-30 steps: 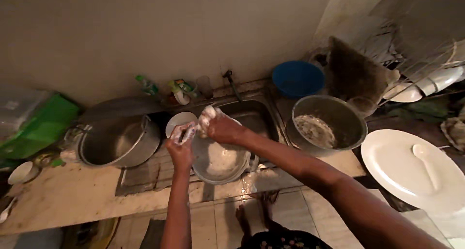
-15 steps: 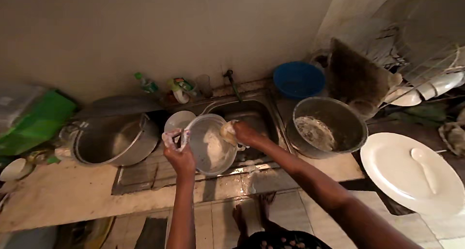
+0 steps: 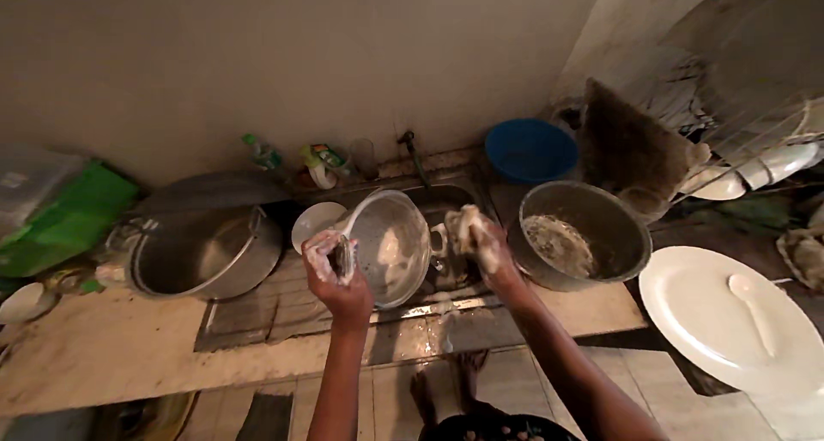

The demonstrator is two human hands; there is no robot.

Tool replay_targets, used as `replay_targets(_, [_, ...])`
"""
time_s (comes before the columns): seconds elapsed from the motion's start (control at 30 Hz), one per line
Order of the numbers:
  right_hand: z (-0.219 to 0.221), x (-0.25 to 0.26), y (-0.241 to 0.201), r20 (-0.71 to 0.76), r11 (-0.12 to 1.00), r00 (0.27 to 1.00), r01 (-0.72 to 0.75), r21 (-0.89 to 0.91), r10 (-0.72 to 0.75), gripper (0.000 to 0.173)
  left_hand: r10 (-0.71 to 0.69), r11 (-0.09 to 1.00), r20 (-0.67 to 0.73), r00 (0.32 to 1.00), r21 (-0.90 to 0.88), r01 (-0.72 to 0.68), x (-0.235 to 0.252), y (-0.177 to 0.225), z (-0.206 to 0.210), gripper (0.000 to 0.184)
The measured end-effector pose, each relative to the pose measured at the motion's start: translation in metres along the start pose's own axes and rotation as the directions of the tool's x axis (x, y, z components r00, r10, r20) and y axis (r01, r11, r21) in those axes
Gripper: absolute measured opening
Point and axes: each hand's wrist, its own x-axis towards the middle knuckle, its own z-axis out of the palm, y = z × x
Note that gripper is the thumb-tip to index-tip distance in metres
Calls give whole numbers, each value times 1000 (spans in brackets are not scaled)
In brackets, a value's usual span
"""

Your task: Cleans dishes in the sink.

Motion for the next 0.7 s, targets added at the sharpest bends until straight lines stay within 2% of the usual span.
replay_targets(0.07, [17,-11,-1,102,987,994,-28,-156,45,46,-23,999,12,1000,-38,23,3,2,4,23])
replay_targets(0.13, [37,-15,3,84,978,995,-26,-208,44,56,-71,996,42,997,-51,74,7,5,5,27])
replay_targets(0.2, [47,-14,-1,107,907,994,10,-421,38,64,-86,995,43,995,-39,88,12,3,3,28])
replay_targets(0.27, [56,-9,-3,109,846,992,11,-533,56,65,-65,998,40,997,-15,65,15,1,1,29])
replay_targets(0.3, [60,-6,-1,85,847,995,-4,-531,58,63,-57,998,21,998,-8,57,13,2,1,28])
replay_targets(0.37, [69,1,6,17,919,999,-31,-392,41,59,-59,998,-25,998,0,59,6,10,5,27])
replay_targets(0.43, [77,1,9,-2,955,1000,19,-297,-21,56,-30,1000,-47,998,2,30,4,16,2,27])
replay_targets(0.5, [81,-10,13,124,894,991,100,-437,-50,63,4,999,13,1000,41,-5,17,14,-15,31])
replay_targets(0.6, [80,-25,7,308,720,951,235,-653,-31,69,17,998,145,989,64,-27,43,3,-37,28])
replay_targets(0.7, [75,-19,-17,432,608,895,285,-741,107,65,15,999,178,984,49,-24,54,-8,-44,23])
